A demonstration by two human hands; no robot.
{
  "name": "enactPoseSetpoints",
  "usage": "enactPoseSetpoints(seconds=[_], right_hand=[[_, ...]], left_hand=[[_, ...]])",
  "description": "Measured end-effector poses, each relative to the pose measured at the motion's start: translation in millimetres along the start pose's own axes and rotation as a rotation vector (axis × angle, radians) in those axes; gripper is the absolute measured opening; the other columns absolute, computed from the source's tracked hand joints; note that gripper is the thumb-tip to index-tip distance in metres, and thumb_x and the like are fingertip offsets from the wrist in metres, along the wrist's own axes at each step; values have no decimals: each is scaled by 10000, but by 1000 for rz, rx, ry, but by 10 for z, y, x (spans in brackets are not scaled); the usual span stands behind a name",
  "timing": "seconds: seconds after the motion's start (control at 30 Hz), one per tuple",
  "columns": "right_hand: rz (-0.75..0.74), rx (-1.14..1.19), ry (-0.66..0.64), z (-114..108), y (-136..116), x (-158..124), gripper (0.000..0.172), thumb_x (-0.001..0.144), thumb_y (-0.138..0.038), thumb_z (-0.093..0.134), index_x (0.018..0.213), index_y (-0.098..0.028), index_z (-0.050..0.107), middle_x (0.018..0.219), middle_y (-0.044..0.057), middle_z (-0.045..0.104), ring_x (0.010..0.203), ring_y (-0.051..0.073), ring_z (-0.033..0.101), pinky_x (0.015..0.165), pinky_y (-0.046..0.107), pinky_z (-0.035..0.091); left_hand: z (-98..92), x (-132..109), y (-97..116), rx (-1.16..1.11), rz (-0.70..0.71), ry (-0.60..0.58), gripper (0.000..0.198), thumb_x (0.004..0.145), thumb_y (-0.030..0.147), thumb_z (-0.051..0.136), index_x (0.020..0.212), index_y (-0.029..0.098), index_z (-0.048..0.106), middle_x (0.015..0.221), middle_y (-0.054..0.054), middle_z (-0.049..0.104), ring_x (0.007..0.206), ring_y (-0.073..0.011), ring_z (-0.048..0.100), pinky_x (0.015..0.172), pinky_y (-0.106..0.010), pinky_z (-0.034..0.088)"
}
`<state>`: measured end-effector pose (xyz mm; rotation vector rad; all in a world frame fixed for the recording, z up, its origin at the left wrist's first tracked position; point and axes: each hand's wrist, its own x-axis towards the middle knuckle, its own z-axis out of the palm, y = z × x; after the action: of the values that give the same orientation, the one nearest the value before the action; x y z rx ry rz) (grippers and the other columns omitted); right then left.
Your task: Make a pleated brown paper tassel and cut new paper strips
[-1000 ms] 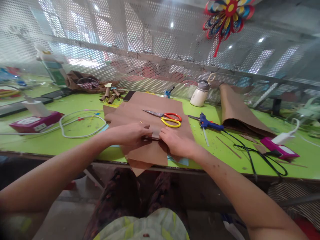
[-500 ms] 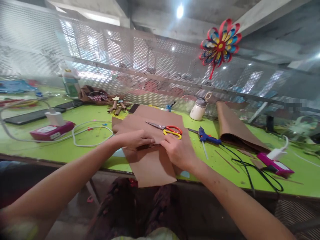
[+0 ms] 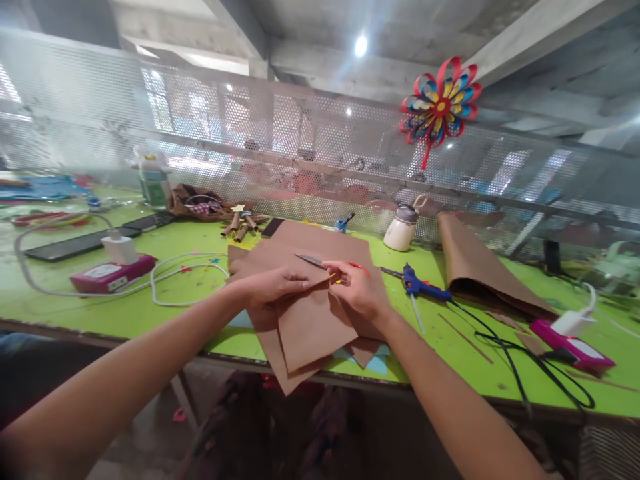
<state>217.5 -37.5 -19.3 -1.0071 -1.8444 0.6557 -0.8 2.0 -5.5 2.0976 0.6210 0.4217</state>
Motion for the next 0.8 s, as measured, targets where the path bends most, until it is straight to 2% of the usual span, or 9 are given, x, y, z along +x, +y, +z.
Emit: enactPoseSetpoints(seconds=[0.1,0.17,0.27,0.47,0.6,0.7,0.8], right_hand=[[190,162,-13,8,-17,-42,321,768,-311,586,1045,-161,649,886,32,622,750,139,556,667,261,448],[246,139,-4,47,-44,-59,293,766,-420,613,869,-153,674,734,5,592,627,116,493,583,248,398],[281,135,-9,105,-43,-60,344,687,-491,699,698,-150,653,612,-17,551,573,105,447,550,248,353],[436,382,-23,100,12,-74,373,593,-484,786,676,-144,658,607,-12,584,557,105,485,551,253,365],[388,366,-22,110,-21,-92,350,595,-461,793,683,-140,683,633,-8,608,590,108,509,584,253,386],[423,340,18,118,-33,-94,356,592,-477,786,674,-146,682,600,-10,599,542,109,493,537,255,376],[466,379,55,95,-29,-88,357,567,-479,796,650,-156,671,584,-5,606,511,121,501,505,263,377]], left_hand=[[3,13,18,9,-14,-51,460,878,535,468,1009,134,649,840,-31,637,746,-141,547,683,-255,437],[8,20,24,69,24,-74,459,884,528,459,1055,145,646,881,-26,642,787,-145,540,720,-248,428],[20,24,37,155,42,-82,463,896,507,439,1115,150,636,957,-34,650,838,-159,540,763,-258,423],[49,4,131,249,39,-63,450,911,479,407,1091,135,637,897,-35,645,765,-146,523,701,-245,406],[65,3,149,224,33,-51,442,893,503,428,1039,141,637,836,-27,638,722,-145,521,647,-238,401],[58,-1,140,195,6,-45,422,895,498,432,1030,149,628,845,-23,640,714,-136,533,630,-228,403],[19,-29,143,195,-55,-62,413,898,511,422,931,147,615,634,13,580,549,-108,483,536,-220,367]])
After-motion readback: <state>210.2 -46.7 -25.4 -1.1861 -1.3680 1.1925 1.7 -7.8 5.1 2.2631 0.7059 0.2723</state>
